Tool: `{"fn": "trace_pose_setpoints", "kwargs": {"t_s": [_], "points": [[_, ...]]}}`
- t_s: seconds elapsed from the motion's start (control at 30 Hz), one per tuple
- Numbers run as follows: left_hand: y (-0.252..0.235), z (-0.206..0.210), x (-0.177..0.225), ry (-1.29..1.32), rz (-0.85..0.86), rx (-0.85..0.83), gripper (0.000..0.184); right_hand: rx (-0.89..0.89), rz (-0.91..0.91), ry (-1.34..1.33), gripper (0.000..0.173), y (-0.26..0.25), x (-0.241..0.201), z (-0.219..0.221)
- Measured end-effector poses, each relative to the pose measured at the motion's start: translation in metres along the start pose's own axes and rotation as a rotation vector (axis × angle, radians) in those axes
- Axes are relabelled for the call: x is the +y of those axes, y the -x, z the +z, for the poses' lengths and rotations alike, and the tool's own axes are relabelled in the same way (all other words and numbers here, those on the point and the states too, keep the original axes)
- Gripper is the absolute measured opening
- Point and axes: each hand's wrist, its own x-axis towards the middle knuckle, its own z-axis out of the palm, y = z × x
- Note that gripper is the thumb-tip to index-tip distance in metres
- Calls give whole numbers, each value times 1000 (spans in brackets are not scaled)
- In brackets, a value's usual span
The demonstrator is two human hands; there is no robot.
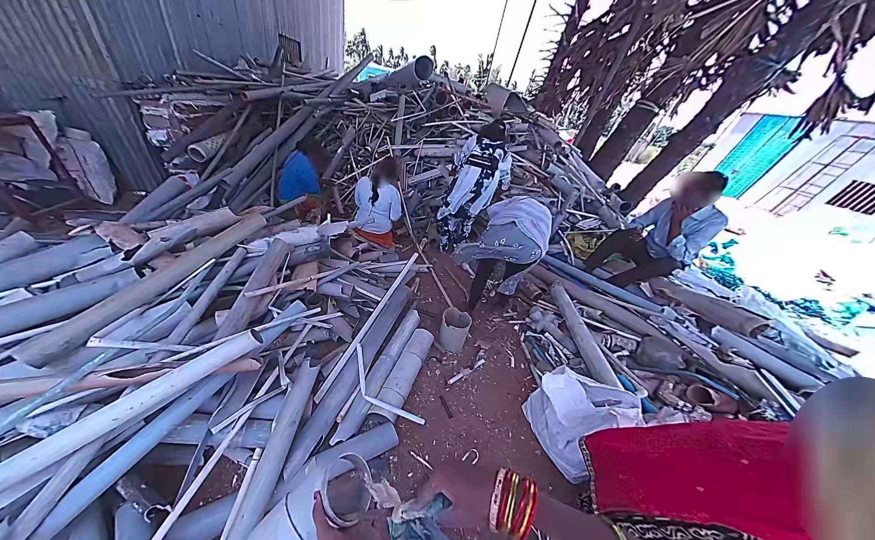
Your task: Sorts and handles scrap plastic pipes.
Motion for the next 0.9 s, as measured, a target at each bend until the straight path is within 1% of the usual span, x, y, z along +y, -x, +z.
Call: {"fn": "trace_pose_setpoints", "kwargs": {"t_s": [0.07, 0.1, 0.17, 0.23, 0.27, 0.37, 0.4, 0.47, 0.53, 0.6, 0.67, 0.73, 0.8, 0.83, 0.9], "points": [[0, -2, -1, 11, -18, 1, 68, -53, 155, 153, 36, 2, -8, -4], [1, -5, -1, 31, -20, -14, 70, -52, 218, 214, 35, 2, -11, -5], [-2, -11, -2, 26, -12, -55, 67, -50, 272, 261, 34, 2, -20, -2], [-4, -8, -1, 37, -12, -36, 63, -82, 191, 233, 34, -3, -21, 8], [-3, -4, 0, 30, -23, -18, 65, -89, 140, 188, 34, -4, -21, 9], [0, -1, 2, 50, -17, -11, 65, 36, 54, -31, 36, 2, -27, -4], [-2, -2, 2, 55, -17, -11, 64, 62, 37, -60, 36, 2, -24, -6], [-5, -6, 3, 29, -16, -54, 65, 26, 20, 18, 34, -4, -9, 1], [-4, -7, 3, 17, -18, -75, 66, -59, 106, 171, 33, -8, -6, 5], [7, 0, 3, 17, -32, -40, 64, -44, 235, 250, 37, -8, -15, 2], [25, 14, 8, 12, -71, -21, 67, -4, 287, 281, 38, -9, -24, 1], [26, 15, 9, -5, -58, -8, 68, -55, 206, 267, 36, -10, -24, 9], [8, 3, 3, -11, -3, -15, 63, -71, 86, 189, 37, -13, -19, 12], [1, -1, 1, 8, -2, -6, 63, -35, 57, 133, 37, -11, -20, 8], [-1, -3, -1, 49, -46, 30, 69, 52, 36, 38, 38, -6, -20, -1]]}}
